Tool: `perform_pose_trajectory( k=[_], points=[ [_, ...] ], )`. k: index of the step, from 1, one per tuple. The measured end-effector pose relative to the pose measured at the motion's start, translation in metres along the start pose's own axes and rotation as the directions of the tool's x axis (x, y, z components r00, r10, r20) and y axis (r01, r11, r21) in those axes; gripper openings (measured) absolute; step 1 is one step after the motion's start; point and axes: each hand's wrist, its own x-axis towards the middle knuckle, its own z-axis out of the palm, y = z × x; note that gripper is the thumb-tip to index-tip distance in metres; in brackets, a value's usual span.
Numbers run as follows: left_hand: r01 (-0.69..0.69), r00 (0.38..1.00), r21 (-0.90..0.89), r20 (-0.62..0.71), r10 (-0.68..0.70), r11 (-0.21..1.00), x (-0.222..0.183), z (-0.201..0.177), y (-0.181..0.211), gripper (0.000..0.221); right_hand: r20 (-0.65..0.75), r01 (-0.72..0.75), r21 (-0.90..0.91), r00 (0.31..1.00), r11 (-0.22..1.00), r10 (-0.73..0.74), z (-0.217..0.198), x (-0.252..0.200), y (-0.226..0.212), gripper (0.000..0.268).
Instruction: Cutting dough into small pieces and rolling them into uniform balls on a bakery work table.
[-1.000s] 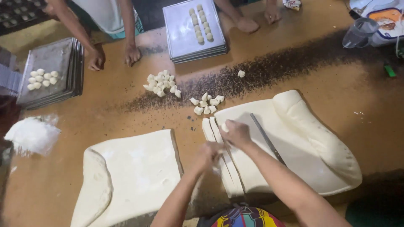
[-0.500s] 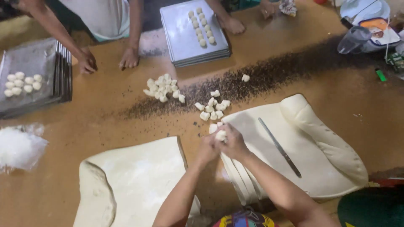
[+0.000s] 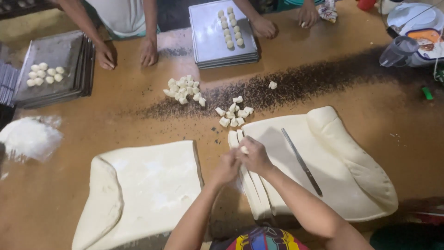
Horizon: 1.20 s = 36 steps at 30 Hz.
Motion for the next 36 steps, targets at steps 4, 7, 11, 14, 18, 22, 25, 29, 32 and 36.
perform_pose_trajectory(
  k=[4,7,11,14,18,22,25,29,32,36],
  points=[
    [-0.173,0.984,0.34,0.094,0.15,0.924,-0.028,-0.005,0.025,0.012,0.032,-0.148,-0.297,0.986,0.943,0.165,-0.039,0.003,0.013,0.035],
    [-0.264,0.962,0.109,-0.041,0.27,0.958,-0.031,-0.013,0.047,0.03,0.206,-0.424,-0.409,0.82,0.808,0.534,-0.07,0.017,-0.007,0.072],
    [-0.09,0.993,0.14,-0.064,0.1,0.986,-0.014,-0.046,0.062,0.084,0.297,-0.067,-0.108,0.95,0.992,0.096,-0.059,0.022,-0.054,0.066],
    [-0.18,0.983,0.219,0.015,0.181,0.959,0.015,-0.071,0.06,0.085,0.176,0.13,0.082,0.974,0.988,-0.143,-0.045,0.023,-0.069,0.037],
    [-0.11,0.994,0.299,0.032,0.105,0.948,-0.004,-0.03,0.0,0.041,-0.028,0.113,0.091,0.993,0.989,-0.11,-0.026,0.01,-0.071,0.048],
    [0.066,0.996,0.391,0.026,-0.083,0.918,-0.01,-0.001,-0.017,0.018,-0.187,0.042,-0.075,0.981,0.996,-0.055,0.02,-0.023,0.032,0.023],
    [-0.271,0.937,0.165,0.27,0.221,0.948,-0.005,-0.026,0.04,0.024,0.144,-0.326,-0.526,0.876,0.786,0.46,-0.018,0.009,0.015,0.038],
    [-0.157,0.987,-0.012,0.044,0.158,0.987,0.029,-0.06,0.037,0.042,0.068,-0.44,-0.337,0.87,0.832,0.487,-0.041,0.042,-0.003,0.076],
    [-0.097,0.991,0.048,0.092,0.093,0.994,0.034,-0.084,0.062,0.084,0.065,-0.088,-0.139,0.993,0.986,0.098,-0.031,0.032,-0.039,0.046],
    [-0.131,0.991,-0.009,0.019,0.131,0.991,0.061,-0.057,0.013,0.014,-0.087,0.098,-0.048,0.991,0.994,-0.102,-0.026,0.034,-0.035,0.019]
  ],
)
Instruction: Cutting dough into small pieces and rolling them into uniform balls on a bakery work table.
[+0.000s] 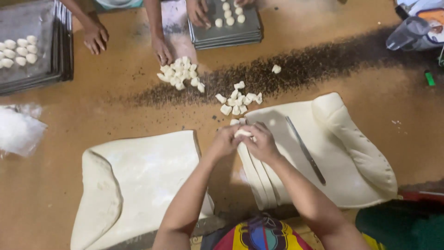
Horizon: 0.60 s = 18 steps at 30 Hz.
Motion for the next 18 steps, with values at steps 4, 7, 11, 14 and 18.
perform_pose_trajectory(
  k=[4,7,11,14,18],
  points=[
    [0.132,0.991,0.059,-0.03,-0.13,0.99,-0.031,0.025,0.029,0.007,-0.078,-0.081,0.041,0.993,0.996,0.084,0.024,-0.034,0.042,0.022],
    [-0.053,0.976,0.449,0.212,-0.049,0.892,-0.04,0.039,0.027,0.029,0.006,-0.128,-0.303,0.991,0.944,0.136,0.006,-0.025,0.07,0.027],
    [0.025,0.998,0.108,0.048,-0.03,0.994,-0.023,0.012,0.055,0.035,0.317,-0.578,-0.323,0.68,0.749,0.661,-0.034,0.026,0.018,0.07],
    [0.232,0.969,0.077,0.071,-0.237,0.97,-0.016,-0.015,0.093,0.077,0.352,-0.322,-0.083,0.876,0.943,0.33,-0.027,0.006,0.002,0.067],
    [0.104,0.991,0.114,0.066,-0.112,0.988,0.005,-0.016,0.054,0.034,0.024,-0.007,0.167,1.0,0.986,0.003,-0.018,0.009,-0.006,0.019]
  ],
)
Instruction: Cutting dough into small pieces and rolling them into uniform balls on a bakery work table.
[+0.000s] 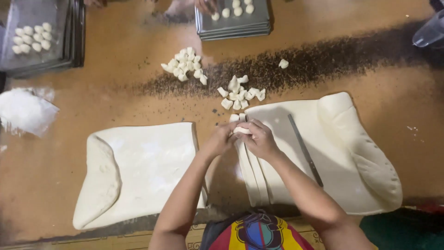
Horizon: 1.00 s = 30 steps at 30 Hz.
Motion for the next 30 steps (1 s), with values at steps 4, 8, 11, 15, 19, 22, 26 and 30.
perform_pose_trajectory(
  k=[4,8,11,15,19,22,26,30],
  points=[
    [0.13,0.99,-0.093,0.073,-0.124,0.987,-0.023,0.06,-0.069,0.036,0.004,-0.114,0.057,0.993,0.992,0.114,0.036,-0.042,0.053,0.032],
    [-0.033,0.966,0.058,0.258,0.017,0.998,-0.022,0.049,-0.03,0.019,0.148,-0.41,-0.341,0.866,0.846,0.478,0.042,-0.039,0.113,0.028],
    [-0.155,0.957,-0.286,0.196,0.216,0.946,0.0,0.016,-0.01,0.033,0.239,-0.63,-0.504,0.557,0.592,0.796,0.019,0.0,0.091,0.061],
    [0.449,0.893,0.027,-0.052,-0.448,0.893,0.051,-0.021,-0.122,0.056,0.041,-0.597,-0.006,0.801,0.802,0.597,-0.006,0.013,0.107,0.056],
    [0.564,0.818,0.17,0.016,-0.574,0.808,0.1,0.005,-0.171,0.112,0.124,-0.569,-0.558,0.662,0.604,0.739,0.005,0.042,0.156,0.079],
    [0.76,0.546,-0.506,0.158,-0.823,0.408,0.163,0.024,-0.128,0.081,0.23,-0.546,-0.674,0.485,0.498,0.844,0.033,0.073,0.193,0.12],
    [0.256,0.967,-0.329,0.107,-0.233,0.909,0.205,0.03,-0.144,0.067,0.116,-0.622,-0.279,0.734,0.731,0.669,0.014,0.108,0.212,0.067],
    [-0.008,0.998,-0.657,-0.057,-0.04,0.754,0.214,-0.002,-0.093,0.042,-0.207,-0.608,0.151,0.751,0.779,0.627,-0.037,0.118,0.201,0.095]
  ],
)
